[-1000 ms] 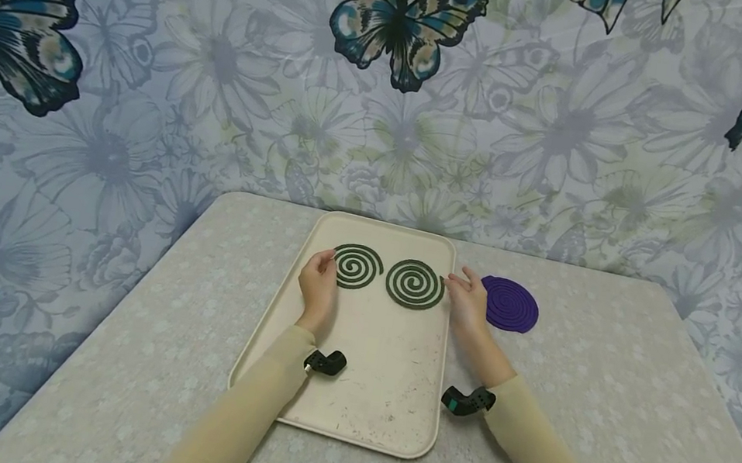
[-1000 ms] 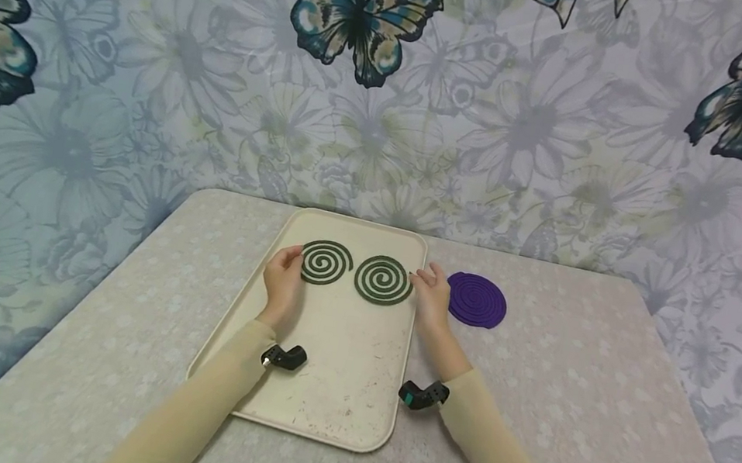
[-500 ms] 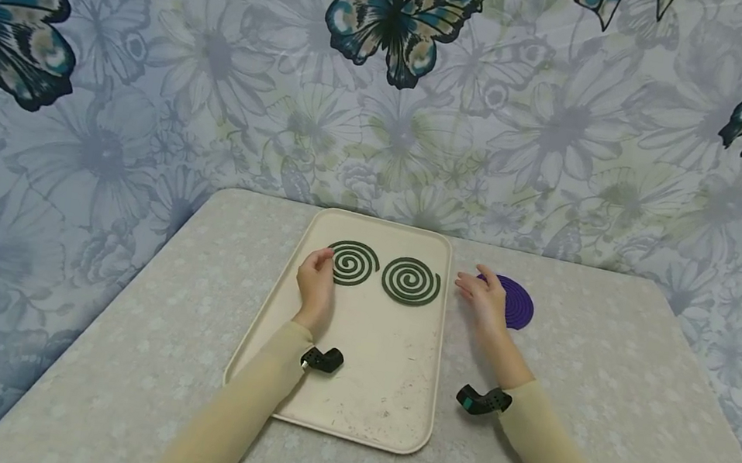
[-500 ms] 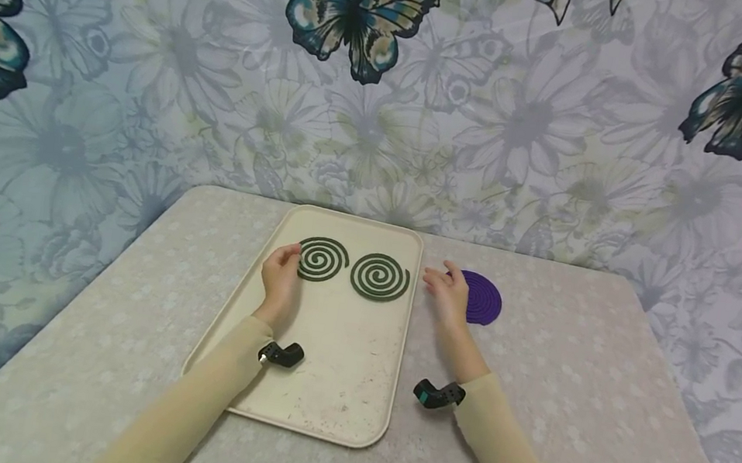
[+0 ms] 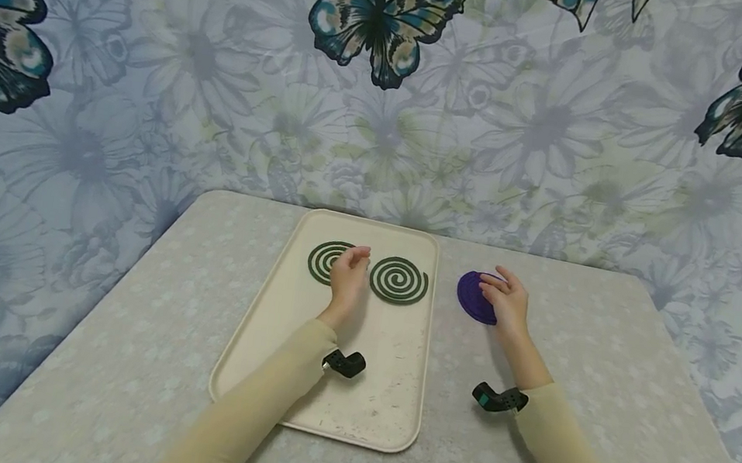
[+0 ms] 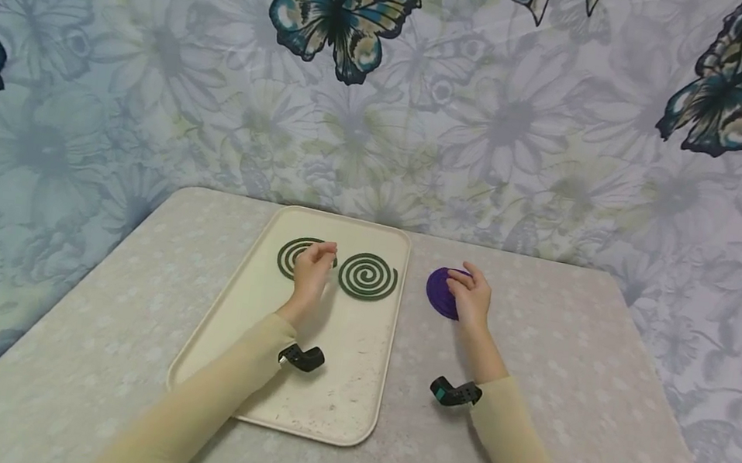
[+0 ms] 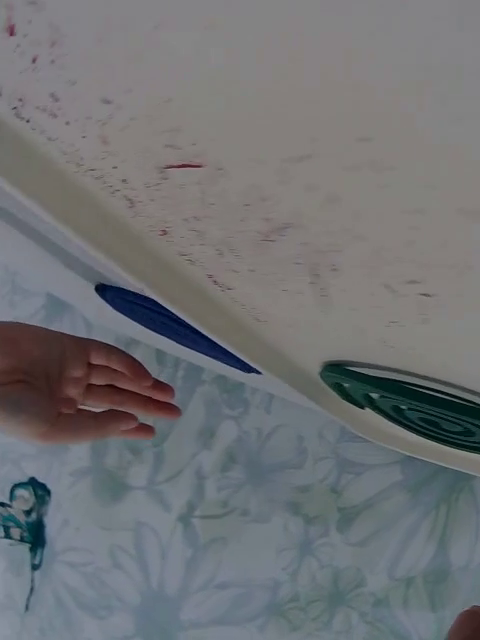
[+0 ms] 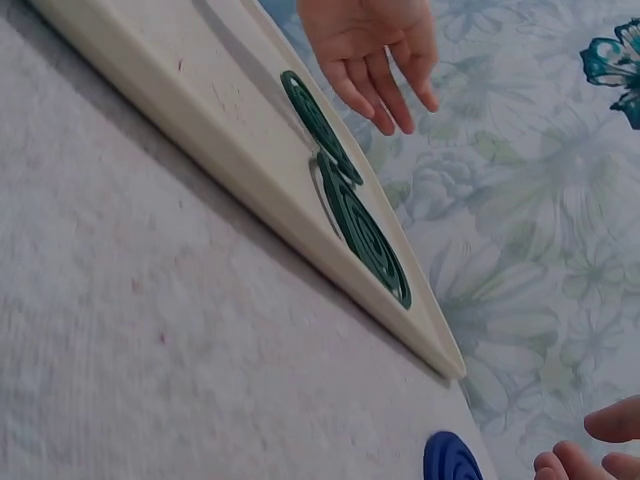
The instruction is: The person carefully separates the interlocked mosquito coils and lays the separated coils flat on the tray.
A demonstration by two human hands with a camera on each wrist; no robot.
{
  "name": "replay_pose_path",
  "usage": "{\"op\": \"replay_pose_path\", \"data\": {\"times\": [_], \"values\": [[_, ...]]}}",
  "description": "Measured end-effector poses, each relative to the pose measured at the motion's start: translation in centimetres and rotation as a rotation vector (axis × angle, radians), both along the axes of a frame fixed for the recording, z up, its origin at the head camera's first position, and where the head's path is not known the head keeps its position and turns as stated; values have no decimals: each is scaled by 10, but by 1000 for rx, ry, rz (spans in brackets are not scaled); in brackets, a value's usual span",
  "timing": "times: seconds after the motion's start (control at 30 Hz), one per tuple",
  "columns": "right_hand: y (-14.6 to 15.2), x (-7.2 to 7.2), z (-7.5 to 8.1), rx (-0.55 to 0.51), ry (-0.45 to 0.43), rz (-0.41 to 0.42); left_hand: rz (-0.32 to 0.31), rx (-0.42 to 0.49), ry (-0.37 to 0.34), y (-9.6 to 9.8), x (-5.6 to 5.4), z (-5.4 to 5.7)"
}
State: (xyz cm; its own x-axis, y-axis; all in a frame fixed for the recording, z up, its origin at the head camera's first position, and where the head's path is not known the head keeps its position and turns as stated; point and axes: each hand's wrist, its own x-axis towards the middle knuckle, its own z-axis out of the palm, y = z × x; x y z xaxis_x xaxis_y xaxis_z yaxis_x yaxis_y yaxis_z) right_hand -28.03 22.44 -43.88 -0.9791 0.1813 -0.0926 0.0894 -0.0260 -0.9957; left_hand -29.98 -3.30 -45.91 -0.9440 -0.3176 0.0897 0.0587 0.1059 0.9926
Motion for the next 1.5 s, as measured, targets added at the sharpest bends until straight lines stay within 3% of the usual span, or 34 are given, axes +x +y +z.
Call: {"op": "replay_pose_path", "data": {"times": [0.1, 0.27, 0.3, 0.37, 0.63, 0.8, 0.87, 0.9, 1.0, 1.1, 1.13, 1.17, 1.3, 1.4, 1.5], "values": [[7, -5, -10, 27, 7, -37, -70, -5, -8, 17, -1, 0], [20, -10, -20, 68, -7, -94, -257, -10, -16, 46, 1, 0], [23, -11, -20, 72, -16, -95, -303, -2, -28, 50, 5, 5], [27, -11, -21, 75, -33, -106, -353, -15, -42, 60, 5, 4], [35, -13, -27, 107, -5, -161, -578, -177, -94, 89, -1, -3], [44, -19, -43, 192, 0, -194, -606, -160, -158, 108, -3, -5], [52, -25, -53, 186, 8, -192, -588, -157, -176, 114, -3, -7], [60, -33, -67, 146, 52, -178, -580, -153, -183, 116, -2, -7], [67, -38, -76, 126, 40, -153, -562, -129, -204, 121, -2, -10], [62, -33, -68, 161, -4, -153, -558, -114, -224, 124, -4, -14], [55, -25, -55, 214, -57, -161, -555, -107, -230, 125, -4, -16], [53, -23, -51, 232, -64, -158, -555, -98, -235, 126, -5, -17], [48, -14, -42, 306, -86, -170, -569, 11, -250, 128, -5, -17], [47, -10, -38, 288, -89, -197, -596, 112, -267, 129, -6, -15], [50, -11, -40, 245, -87, -224, -601, 147, -276, 130, -7, -16]]}}
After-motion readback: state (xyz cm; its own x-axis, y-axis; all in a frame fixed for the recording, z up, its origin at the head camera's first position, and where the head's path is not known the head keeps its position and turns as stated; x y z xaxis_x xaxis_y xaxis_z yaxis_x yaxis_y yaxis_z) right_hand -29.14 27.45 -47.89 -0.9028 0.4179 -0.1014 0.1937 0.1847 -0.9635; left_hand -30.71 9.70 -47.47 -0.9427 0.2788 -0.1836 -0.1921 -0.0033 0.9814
